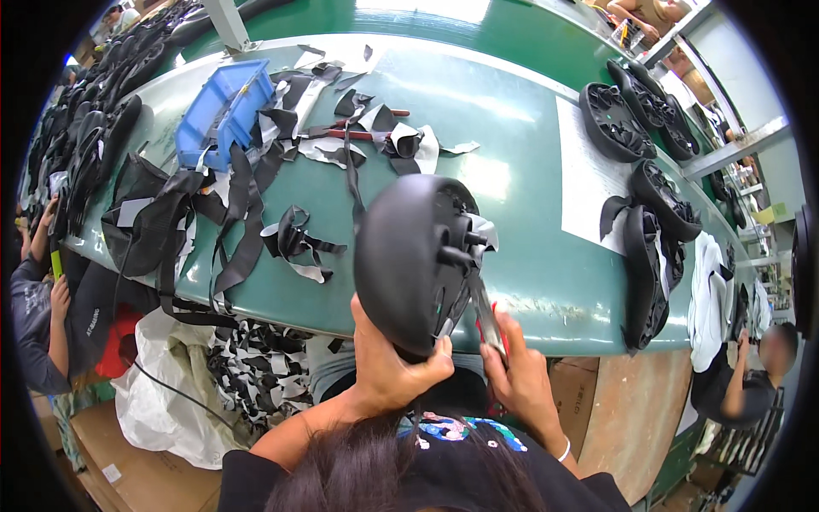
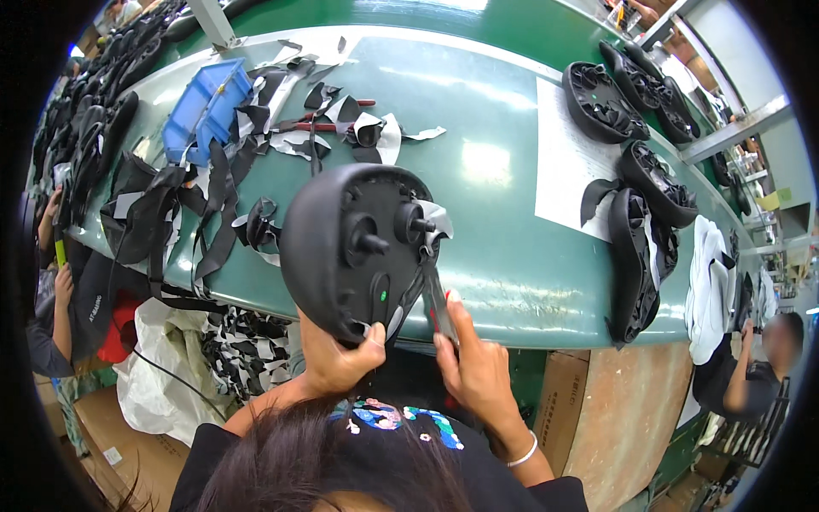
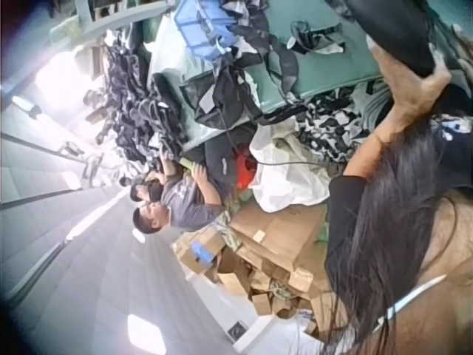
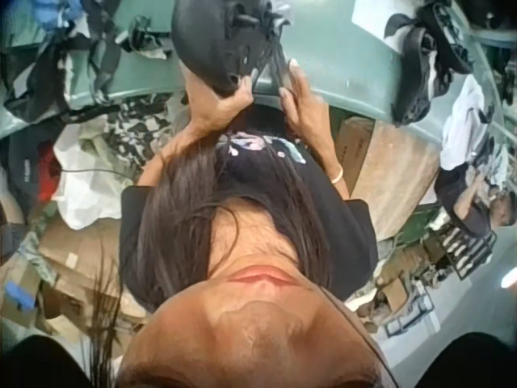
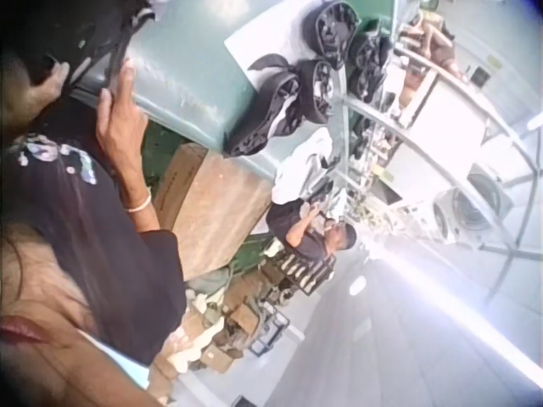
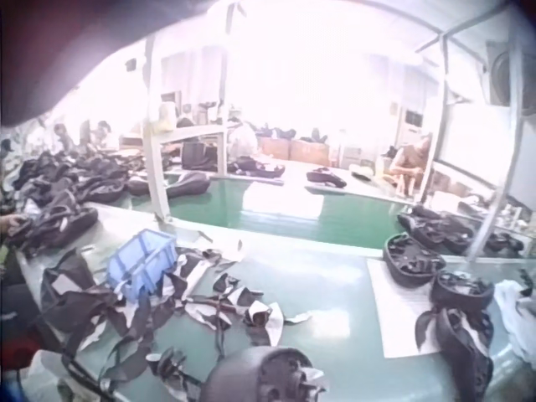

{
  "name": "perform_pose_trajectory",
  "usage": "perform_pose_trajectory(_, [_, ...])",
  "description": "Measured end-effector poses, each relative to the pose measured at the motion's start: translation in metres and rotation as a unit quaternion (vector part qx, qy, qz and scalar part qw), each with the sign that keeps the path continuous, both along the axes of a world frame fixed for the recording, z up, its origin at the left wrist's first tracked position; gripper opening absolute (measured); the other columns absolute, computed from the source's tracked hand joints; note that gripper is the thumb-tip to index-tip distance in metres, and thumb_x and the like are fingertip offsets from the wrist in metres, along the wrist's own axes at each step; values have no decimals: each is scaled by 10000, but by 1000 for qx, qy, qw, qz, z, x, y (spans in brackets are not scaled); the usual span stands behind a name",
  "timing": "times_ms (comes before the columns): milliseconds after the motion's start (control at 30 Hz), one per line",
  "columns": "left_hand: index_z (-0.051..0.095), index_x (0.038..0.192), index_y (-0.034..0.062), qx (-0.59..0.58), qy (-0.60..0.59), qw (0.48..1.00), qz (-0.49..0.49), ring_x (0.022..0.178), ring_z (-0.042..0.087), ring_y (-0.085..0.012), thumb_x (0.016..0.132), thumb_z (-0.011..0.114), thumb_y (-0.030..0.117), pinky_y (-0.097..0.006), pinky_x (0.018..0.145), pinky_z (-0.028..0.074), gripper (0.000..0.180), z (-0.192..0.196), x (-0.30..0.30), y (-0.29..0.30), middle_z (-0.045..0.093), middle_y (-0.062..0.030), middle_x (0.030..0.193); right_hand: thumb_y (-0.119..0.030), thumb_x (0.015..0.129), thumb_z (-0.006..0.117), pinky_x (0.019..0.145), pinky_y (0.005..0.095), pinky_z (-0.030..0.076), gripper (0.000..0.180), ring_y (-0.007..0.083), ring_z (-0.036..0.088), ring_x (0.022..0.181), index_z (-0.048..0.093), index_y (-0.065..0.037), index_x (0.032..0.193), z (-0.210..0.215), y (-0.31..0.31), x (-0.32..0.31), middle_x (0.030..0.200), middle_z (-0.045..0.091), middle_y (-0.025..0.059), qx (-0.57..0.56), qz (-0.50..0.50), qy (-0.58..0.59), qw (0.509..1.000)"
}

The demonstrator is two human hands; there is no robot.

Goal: The person uses a red utility knife to trim excess black material from the underside of bicycle seats. They repeatedly pick up seats from a green workbench, cut the overhanging edges, and place the finished seats aside. The process involves handling multiple seats one by one in a repetitive assembly line fashion.

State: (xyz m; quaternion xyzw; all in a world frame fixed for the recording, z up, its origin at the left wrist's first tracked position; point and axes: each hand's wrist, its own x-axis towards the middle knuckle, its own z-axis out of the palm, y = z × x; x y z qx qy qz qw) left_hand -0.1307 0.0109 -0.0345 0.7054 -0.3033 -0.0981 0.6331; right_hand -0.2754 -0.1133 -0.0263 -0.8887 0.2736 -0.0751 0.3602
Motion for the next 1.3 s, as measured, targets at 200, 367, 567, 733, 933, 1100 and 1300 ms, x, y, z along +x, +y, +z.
perform_pose_trajectory(200, [390, 1206, -15, 21, 87, 996, -31, 866, 594, -204, 685, 713, 82, -326, 796, 472, 620, 7, 25, 14, 564, -126, 1030, -101, 852, 653, 668, 339, 511, 604, 205, 657, 815, 350, -54, 1373, 1, -36, 24, 1050, 634, 178, 48, -136, -172, 975])
perform_pose_trajectory(367, [473, 1145, -5, -19, 225, 974, -15, 927, 571, -149, 762, 640, 104, -301, 850, 453, 432, 21, 53, 13, 583, -72, 1019, -172, 745, 788, 658, 245, 453, 642, 91, 524, 739, 465, -50, 1287, -7, -76, 96, 889, 601, 35, 123, -38, -160, 979])
perform_pose_trajectory(567, [549, 1117, 70, -248, 334, 909, -21, 959, 565, -129, 905, 512, 254, -318, 942, 419, 284, 31, 182, -42, 579, -28, 1049, -122, 819, 687, 591, 208, 410, 313, 67, 491, 633, 500, -28, 1051, 13, -156, 117, 772, 524, 6, 191, -193, -335, 902])
perform_pose_trajectory(733, [580, 1150, 37, -149, 149, 928, -307, 1074, 561, -213, 948, 518, 363, -364, 948, 417, 388, 19, 186, -176, 578, -82, 1194, -83, 785, 683, 557, 208, 393, 380, 69, 490, 604, 520, -7, 1120, 17, -264, 150, 738, 519, -9, 157, -177, -366, 900])
perform_pose_trajectory(933, [634, 904, 15, 39, -245, 903, -350, 928, 590, -267, 829, 657, 111, -358, 814, 472, 124, -38, 149, -213, 623, -114, 923, -28, 749, 692, 673, 322, 516, 399, 178, 608, 677, 518, 16, 1105, 30, -459, 230, 795, 588, 74, 213, -305, -442, 816])
perform_pose_trajectory(1100, [641, 845, 8, 62, -108, 922, -367, 885, 607, -253, 823, 660, 81, -349, 776, 488, 79, -33, 158, -214, 629, -105, 866, -53, 730, 710, 864, 648, 427, 434, 320, 574, 1031, 550, -52, 1134, 8, -603, 253, 1154, 587, 112, 345, -555, -436, 619])
perform_pose_trajectory(1300, [650, 836, 7, 38, -34, 928, -368, 870, 618, -254, 829, 671, 116, -345, 757, 497, 111, -32, 157, -218, 639, -106, 857, -9, 686, 682, 662, 444, 538, 308, 290, 652, 842, 641, 56, 984, -31, -647, 255, 1084, 624, 158, 273, -649, -433, 563])
